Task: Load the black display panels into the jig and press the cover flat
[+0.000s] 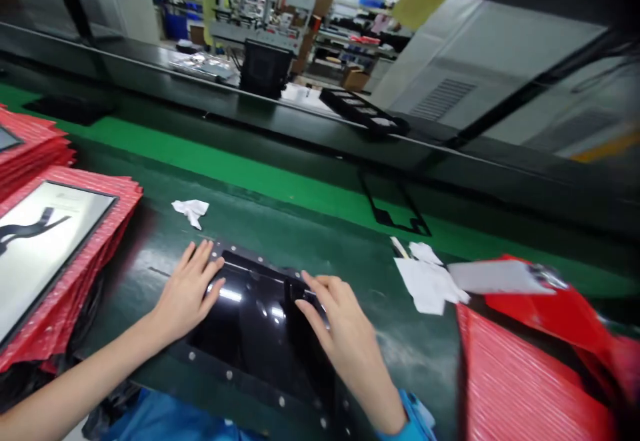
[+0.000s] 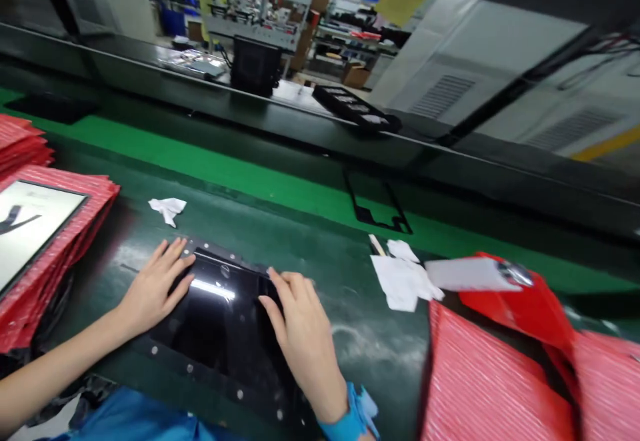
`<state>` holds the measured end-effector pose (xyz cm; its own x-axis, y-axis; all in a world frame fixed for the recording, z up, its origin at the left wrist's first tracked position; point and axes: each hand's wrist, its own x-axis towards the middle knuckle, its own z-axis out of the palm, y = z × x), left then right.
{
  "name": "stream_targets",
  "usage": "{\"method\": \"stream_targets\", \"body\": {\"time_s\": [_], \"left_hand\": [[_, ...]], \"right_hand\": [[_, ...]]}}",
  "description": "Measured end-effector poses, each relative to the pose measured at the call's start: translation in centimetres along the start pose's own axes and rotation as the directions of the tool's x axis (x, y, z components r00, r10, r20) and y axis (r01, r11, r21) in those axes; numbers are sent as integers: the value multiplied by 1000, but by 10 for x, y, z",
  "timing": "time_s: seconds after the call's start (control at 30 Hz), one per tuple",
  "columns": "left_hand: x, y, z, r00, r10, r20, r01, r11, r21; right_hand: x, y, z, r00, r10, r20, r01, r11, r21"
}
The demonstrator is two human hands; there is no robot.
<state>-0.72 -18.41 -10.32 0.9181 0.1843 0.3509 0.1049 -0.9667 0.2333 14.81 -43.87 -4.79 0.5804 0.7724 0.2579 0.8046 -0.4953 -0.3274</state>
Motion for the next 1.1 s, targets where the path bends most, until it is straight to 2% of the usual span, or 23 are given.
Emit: {"method": "stream_targets", "body": {"time_s": [0.07,0.13,0.27,0.53,0.67,0.73,0.8,0.93,1.0,1.1], "left_hand": [[-1,2,-2,1000,-1,-9,1,1000,21],[-2,4,-4,1000,-1,-7,2,999,41],[1,9,-9,999,-27,37,24,996,80],[20,14,-9,997,-39,64,27,982,185],[21,10,-7,999,-21,48,11,980,198],[18,8,-6,999,-10,32,4,985,172],[13,7,-6,1000,-4,26,0,991,133],[5,6,-3,997,-71,3,71,996,-57],[4,5,-2,994,-112,-14,110,985,-132],[7,1,-1,987,-156,-36,146,969,-197]], "right_hand": [[27,-17,15,991,-115,65,111,992,64],[46,-32,31,976,-182,121,170,980,107],[62,-43,52,967,-220,130,209,973,97],[62,-40,62,966,-245,86,238,968,81],[60,-31,55,979,-182,95,157,962,224],[53,-21,50,993,-107,53,88,957,278],[40,-9,45,999,-39,-9,40,969,244],[18,2,42,998,-49,-30,53,991,124],[15,1,44,997,-60,-38,65,986,154],[24,-1,46,996,-17,-85,41,957,287]]}}
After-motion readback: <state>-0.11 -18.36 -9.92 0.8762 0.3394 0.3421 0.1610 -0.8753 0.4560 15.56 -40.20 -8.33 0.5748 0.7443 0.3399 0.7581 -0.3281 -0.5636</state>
